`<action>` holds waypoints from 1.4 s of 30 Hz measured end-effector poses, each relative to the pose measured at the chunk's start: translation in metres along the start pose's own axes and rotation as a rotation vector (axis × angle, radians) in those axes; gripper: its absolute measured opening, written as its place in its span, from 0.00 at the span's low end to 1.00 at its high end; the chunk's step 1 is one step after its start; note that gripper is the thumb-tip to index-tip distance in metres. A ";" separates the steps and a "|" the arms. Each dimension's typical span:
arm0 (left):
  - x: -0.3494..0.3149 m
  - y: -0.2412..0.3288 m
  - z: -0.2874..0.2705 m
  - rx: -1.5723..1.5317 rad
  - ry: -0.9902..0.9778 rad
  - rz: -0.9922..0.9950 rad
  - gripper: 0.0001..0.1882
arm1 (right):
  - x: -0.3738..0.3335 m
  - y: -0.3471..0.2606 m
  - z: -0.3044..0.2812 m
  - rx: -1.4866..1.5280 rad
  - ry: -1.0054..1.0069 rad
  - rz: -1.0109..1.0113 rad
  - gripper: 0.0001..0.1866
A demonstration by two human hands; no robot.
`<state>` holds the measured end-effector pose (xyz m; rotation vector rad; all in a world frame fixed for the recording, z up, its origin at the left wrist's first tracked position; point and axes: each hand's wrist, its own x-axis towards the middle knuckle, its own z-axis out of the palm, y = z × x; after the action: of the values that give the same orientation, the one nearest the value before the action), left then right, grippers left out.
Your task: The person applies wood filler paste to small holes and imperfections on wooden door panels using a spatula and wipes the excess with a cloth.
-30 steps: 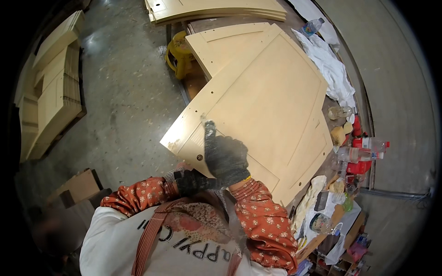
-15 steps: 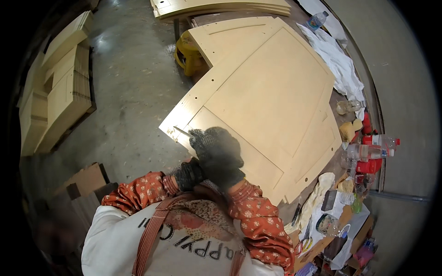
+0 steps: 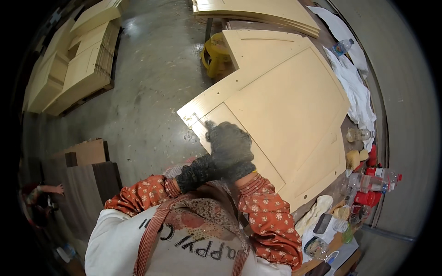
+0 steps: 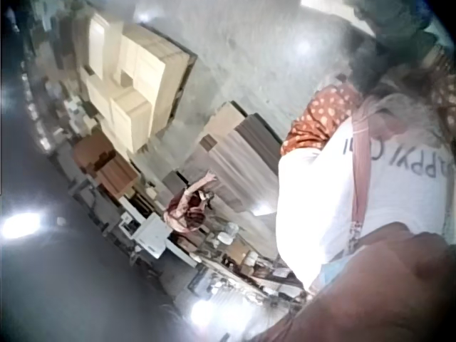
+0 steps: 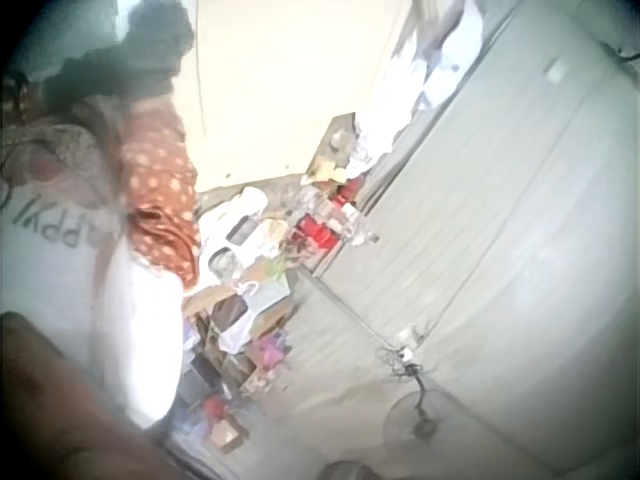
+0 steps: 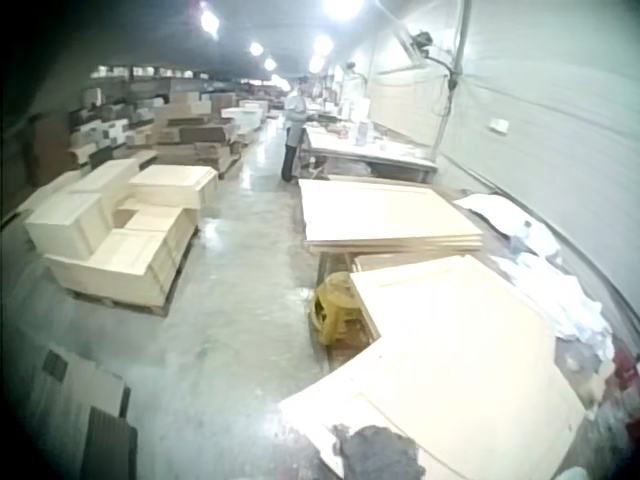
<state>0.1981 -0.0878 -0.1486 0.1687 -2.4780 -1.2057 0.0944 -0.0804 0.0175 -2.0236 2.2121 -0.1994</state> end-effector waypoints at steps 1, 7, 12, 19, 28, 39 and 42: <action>-0.004 -0.001 0.000 0.006 0.018 -0.012 0.12 | 0.000 0.002 0.006 0.026 0.199 -0.050 0.18; -0.009 -0.018 0.001 0.164 0.035 0.248 0.07 | 0.009 -0.017 -0.010 -0.087 -0.202 -0.063 0.24; -0.009 0.006 -0.027 -0.129 0.032 0.034 0.06 | 0.009 -0.006 -0.008 -0.095 -0.115 -0.071 0.24; -0.010 0.020 -0.048 0.302 0.033 0.198 0.06 | 0.014 0.003 -0.010 -0.055 -0.043 -0.110 0.21; -0.025 0.013 -0.040 0.118 0.262 0.162 0.05 | 0.032 -0.005 -0.027 -0.130 -0.255 -0.158 0.24; -0.078 -0.001 -0.044 -0.748 0.367 -0.606 0.23 | 0.030 0.001 -0.027 -0.182 -0.168 -0.451 0.10; -0.083 0.022 -0.071 -1.032 0.844 -0.525 0.24 | 0.011 0.000 -0.006 -0.105 0.027 -0.534 0.11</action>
<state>0.3035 -0.1035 -0.1149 0.8412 -0.9426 -1.9216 0.0924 -0.0918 0.0232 -2.6441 1.6753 -0.1652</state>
